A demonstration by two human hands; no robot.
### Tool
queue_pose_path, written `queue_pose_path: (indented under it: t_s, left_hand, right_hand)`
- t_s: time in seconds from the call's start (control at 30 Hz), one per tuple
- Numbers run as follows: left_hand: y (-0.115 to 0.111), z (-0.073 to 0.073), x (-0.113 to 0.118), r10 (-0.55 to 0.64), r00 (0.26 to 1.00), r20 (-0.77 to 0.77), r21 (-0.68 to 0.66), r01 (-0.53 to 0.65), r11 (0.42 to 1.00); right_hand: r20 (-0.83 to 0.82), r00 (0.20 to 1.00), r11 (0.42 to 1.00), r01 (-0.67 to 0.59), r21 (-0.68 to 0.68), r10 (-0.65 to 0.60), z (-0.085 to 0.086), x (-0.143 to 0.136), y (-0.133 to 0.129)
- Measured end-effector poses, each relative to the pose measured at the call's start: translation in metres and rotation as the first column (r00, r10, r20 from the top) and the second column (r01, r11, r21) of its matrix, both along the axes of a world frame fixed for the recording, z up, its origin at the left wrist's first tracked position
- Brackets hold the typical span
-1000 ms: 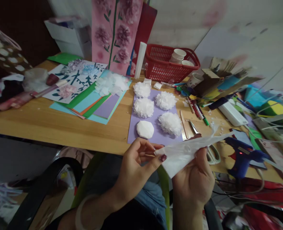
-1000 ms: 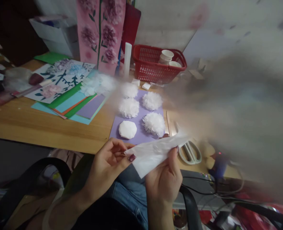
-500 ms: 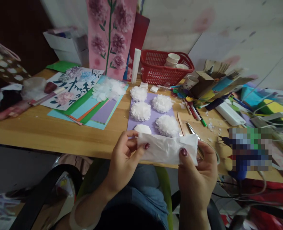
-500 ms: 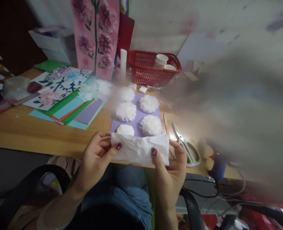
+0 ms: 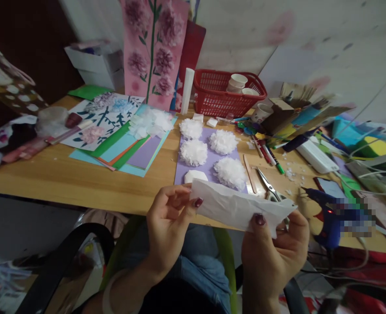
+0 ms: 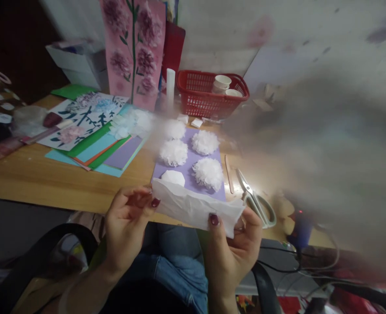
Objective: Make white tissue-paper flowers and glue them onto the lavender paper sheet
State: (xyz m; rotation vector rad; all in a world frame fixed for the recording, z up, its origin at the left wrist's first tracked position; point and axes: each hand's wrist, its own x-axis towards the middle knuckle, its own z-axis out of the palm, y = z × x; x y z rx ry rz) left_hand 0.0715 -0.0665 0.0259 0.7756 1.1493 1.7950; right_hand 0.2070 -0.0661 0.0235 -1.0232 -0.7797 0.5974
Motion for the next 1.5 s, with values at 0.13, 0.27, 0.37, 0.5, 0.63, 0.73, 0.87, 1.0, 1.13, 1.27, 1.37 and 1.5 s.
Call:
queue_pose_path:
  t_s: [0.13, 0.27, 0.37, 0.5, 0.63, 0.73, 0.87, 1.0, 1.13, 1.27, 1.37, 1.5]
  left_hand:
    - [0.001, -0.003, -0.002, -0.015, 0.998, 0.063, -0.049, 0.018, 0.999]
    - [-0.001, -0.002, -0.005, -0.053, 0.988, 0.148, -0.07, 0.064, 0.996]
    - [-0.001, -0.002, -0.006, -0.062, 0.978, 0.201, -0.052, 0.074, 0.996]
    - [-0.002, -0.001, -0.008, -0.089, 0.967, 0.24, -0.051, 0.104, 0.993]
    - [-0.002, -0.001, -0.009, -0.118, 0.962, 0.246, -0.061, 0.137, 0.989]
    - [-0.002, -0.001, -0.01, -0.127, 0.958, 0.258, -0.053, 0.145, 0.988]
    - [0.0, -0.002, -0.01, -0.111, 0.957, 0.27, -0.054, 0.13, 0.99]
    - [0.002, -0.002, -0.01, -0.116, 0.95, 0.289, -0.038, 0.132, 0.99]
    - [0.002, -0.002, -0.011, -0.121, 0.952, 0.28, -0.016, 0.131, 0.991]
    - [0.001, -0.001, -0.012, -0.123, 0.956, 0.266, 0.009, 0.125, 0.992]
    - [0.002, 0.0, -0.011, -0.131, 0.951, 0.28, 0.029, 0.128, 0.991]
    - [0.002, 0.001, -0.011, -0.122, 0.951, 0.283, -0.012, 0.131, 0.991]
  right_hand:
    - [-0.007, 1.0, 1.0, -0.009, 0.016, 0.009, -0.001, -0.001, -0.001]
    - [0.022, 1.0, 0.999, 0.018, 0.034, -0.019, 0.001, -0.002, -0.002]
    - [0.013, 1.0, 0.999, 0.004, 0.046, -0.005, 0.002, -0.002, -0.002]
    - [-0.007, 0.998, 0.995, -0.06, 0.08, 0.06, 0.002, -0.002, -0.001]
    - [-0.022, 0.997, 0.991, -0.073, 0.113, 0.076, 0.001, -0.002, -0.003]
    - [-0.057, 0.995, 0.991, -0.078, 0.112, 0.085, 0.001, -0.001, -0.004]
    - [-0.043, 0.994, 0.986, -0.098, 0.134, 0.104, 0.001, 0.0, -0.003]
    - [-0.035, 0.991, 0.982, -0.126, 0.142, 0.132, 0.001, 0.0, -0.002]
    - [-0.067, 0.983, 0.978, -0.159, 0.133, 0.169, 0.003, -0.002, -0.003]
    - [-0.058, 0.981, 0.973, -0.175, 0.15, 0.185, 0.005, -0.002, -0.004]
    - [-0.059, 0.98, 0.973, -0.179, 0.143, 0.189, 0.003, -0.001, -0.004]
    - [-0.029, 0.979, 0.97, -0.194, 0.147, 0.2, 0.0, 0.002, -0.005]
